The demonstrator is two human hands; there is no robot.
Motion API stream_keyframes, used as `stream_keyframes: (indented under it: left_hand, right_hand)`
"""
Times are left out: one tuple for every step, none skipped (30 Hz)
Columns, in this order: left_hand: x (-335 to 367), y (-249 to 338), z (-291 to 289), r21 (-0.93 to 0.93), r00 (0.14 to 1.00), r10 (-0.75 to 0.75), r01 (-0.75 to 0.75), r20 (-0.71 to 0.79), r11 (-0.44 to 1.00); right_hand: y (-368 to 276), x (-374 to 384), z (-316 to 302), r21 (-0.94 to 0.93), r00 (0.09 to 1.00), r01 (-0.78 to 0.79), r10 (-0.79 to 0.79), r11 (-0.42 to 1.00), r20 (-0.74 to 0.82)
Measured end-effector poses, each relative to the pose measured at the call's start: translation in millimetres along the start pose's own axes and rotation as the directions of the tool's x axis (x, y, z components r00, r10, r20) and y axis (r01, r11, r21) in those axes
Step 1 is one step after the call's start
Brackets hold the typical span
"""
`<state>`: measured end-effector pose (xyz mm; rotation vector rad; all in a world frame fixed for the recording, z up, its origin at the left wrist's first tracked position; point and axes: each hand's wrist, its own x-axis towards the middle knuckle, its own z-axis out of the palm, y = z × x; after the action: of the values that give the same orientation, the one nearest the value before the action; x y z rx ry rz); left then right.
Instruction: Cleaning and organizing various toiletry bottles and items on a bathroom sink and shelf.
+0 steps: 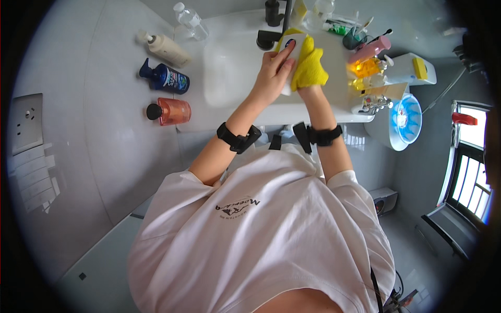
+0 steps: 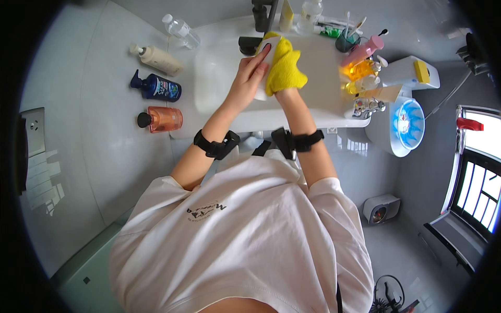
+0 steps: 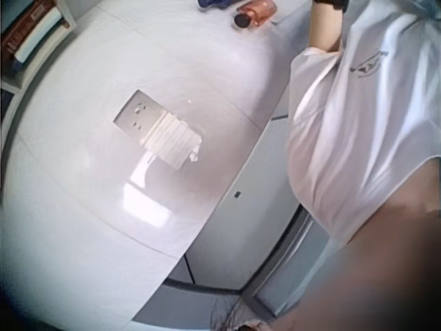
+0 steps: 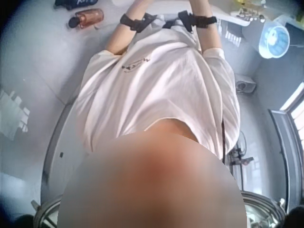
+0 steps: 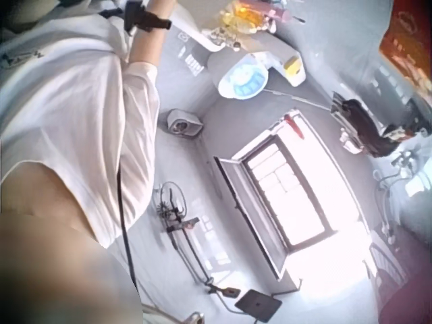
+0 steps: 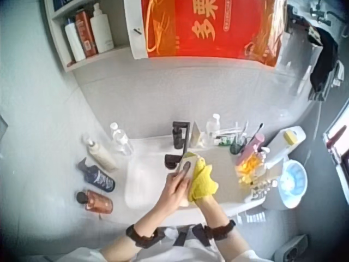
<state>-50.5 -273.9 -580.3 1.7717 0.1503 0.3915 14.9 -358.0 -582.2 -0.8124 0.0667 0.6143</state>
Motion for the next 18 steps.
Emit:
stream_keyframes:
  left_hand:
    - [-0.9, -4.3, 1.6, -0.003, 1.0, -0.017, 0.017, 0.008, 1.0]
    - [2.7, -10.2, 2.1, 0.04, 1.0, 0.009, -0.008, -0.029, 0.999]
    - [7.8, -16.9, 3.4, 0.081, 0.997, 0.039, -0.034, -0.062, 0.996]
    - [12.6, -19.8, -4.9, 0.054, 0.997, 0.001, 0.003, -0.076, 0.999]
    - [17.7, -21.7, -9.3, 0.141, 0.996, 0.002, 0.01, -0.087, 0.99]
    - [15.3, -22.0, -10.3, 0.189, 0.998, 0.023, -0.012, -0.056, 0.982]
    - [12.4, -22.1, -10.2, 0.237, 0.999, 0.045, -0.038, -0.025, 0.971]
    - [6.3, -20.6, -5.8, 0.287, 0.996, 0.092, -0.082, -0.021, 0.955]
    - [-0.9, -16.3, 0.9, 0.333, 0.99, 0.141, -0.131, -0.008, 0.934]
    - [-8.3, -16.2, 5.5, 0.33, 0.993, 0.116, -0.11, 0.0, 0.938]
    - [-13.4, -14.8, 3.4, 0.331, 0.993, 0.118, -0.11, -0.001, 0.937]
    - [-17.0, -13.4, 0.5, 0.268, 0.99, 0.135, -0.14, 0.035, 0.953]
    - [-19.1, -7.7, 0.1, 0.197, 0.984, 0.158, -0.171, 0.076, 0.965]
    - [-20.5, -0.7, 0.0, 0.105, 0.991, 0.12, -0.125, 0.051, 0.987]
    - [-22.5, -1.6, 1.2, 0.105, 0.991, 0.128, -0.132, 0.049, 0.986]
    - [-24.4, -5.0, 3.4, -0.136, 0.999, -0.052, 0.054, 0.016, 0.989]
    - [-24.8, -6.7, 5.0, -0.37, 0.972, -0.231, 0.226, 0.031, 0.901]
    - [-24.4, -4.1, 4.1, -0.351, 0.956, -0.287, 0.291, 0.065, 0.89]
  right_hand:
    - [5.2, -0.3, -2.2, 0.003, 1.0, -0.009, 0.009, 1.0, -0.016]
    - [11.8, -1.4, -3.9, -0.13, 0.99, 0.144, -0.143, 0.981, 0.014]
    - [16.1, -1.1, -8.9, -0.26, 0.955, 0.296, -0.29, 0.919, 0.064]
    - [23.9, -1.6, -11.8, -0.565, 0.824, 0.561, -0.472, 0.604, 0.313]
    - [24.4, -11.3, -21.2, -0.717, 0.581, 0.691, -0.514, -0.098, 0.63]
    - [25.9, -15.6, -22.2, -0.738, 0.597, 0.616, -0.448, -0.274, 0.665]
    - [26.8, -17.8, -24.2, -0.721, 0.618, 0.53, -0.378, -0.447, 0.689]
    - [29.1, -18.8, -26.5, -0.719, 0.62, 0.535, -0.373, -0.443, 0.691]
    - [31.1, -19.9, -29.4, -0.83, 0.725, 0.557, -0.463, -0.042, 0.51]
    - [32.4, -20.7, -32.6, -0.786, 0.832, 0.496, -0.46, 0.367, 0.31]
    - [30.5, -21.5, -37.1, -0.785, 0.831, 0.498, -0.46, 0.368, 0.312]
    - [25.6, -21.5, -44.0, -0.865, 0.783, 0.5, -0.446, 0.036, 0.433]
    - [18.8, -21.7, -54.4, -0.84, 0.742, 0.45, -0.396, -0.304, 0.541]
    - [23.0, -12.4, -75.5, -0.878, 0.83, 0.45, -0.439, 0.164, 0.344]
    - [25.7, -10.8, -78.0, -0.876, 0.826, 0.456, -0.443, 0.16, 0.349]
    - [27.6, -9.2, -80.6, -0.879, 0.818, 0.44, -0.485, 0.184, 0.308]
    - [28.9, -7.6, -83.4, -0.881, 0.808, 0.426, -0.527, 0.208, 0.266]
    - [29.7, -7.7, -83.6, -0.881, 0.796, 0.411, -0.563, 0.234, 0.222]
